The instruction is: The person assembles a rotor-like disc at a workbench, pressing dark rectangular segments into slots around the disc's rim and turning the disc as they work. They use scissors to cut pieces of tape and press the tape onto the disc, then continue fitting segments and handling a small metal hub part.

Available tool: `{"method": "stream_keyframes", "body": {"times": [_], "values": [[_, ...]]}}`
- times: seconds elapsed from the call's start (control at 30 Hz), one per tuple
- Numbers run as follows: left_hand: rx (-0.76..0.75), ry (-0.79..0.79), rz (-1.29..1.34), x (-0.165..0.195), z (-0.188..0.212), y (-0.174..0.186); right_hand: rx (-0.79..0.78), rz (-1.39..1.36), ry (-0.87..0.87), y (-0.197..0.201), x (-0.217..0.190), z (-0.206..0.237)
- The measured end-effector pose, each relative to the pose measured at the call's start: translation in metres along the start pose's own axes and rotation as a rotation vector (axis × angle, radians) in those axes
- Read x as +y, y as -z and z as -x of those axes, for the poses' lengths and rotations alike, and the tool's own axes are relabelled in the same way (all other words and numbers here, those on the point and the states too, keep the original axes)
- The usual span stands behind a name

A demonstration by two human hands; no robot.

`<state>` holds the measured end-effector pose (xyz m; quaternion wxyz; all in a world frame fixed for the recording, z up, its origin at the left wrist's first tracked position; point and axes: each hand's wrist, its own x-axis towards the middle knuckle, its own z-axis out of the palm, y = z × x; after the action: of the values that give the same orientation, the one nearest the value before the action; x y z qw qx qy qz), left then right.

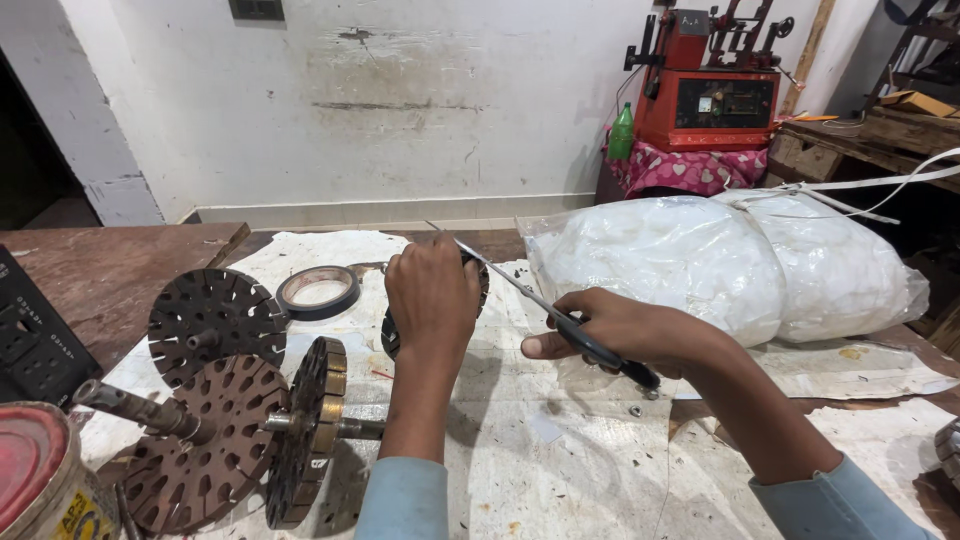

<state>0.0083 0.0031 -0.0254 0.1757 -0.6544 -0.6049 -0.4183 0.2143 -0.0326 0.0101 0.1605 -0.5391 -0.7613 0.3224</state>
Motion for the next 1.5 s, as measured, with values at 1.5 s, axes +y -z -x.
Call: {"method": "stream_keyframes", "body": {"times": [1.5], "values": [[-0.09, 0.016, 0.009, 0.006, -0.008, -0.002, 0.021, -0.112, -0.104, 0.013, 0.003, 0.003]]}}
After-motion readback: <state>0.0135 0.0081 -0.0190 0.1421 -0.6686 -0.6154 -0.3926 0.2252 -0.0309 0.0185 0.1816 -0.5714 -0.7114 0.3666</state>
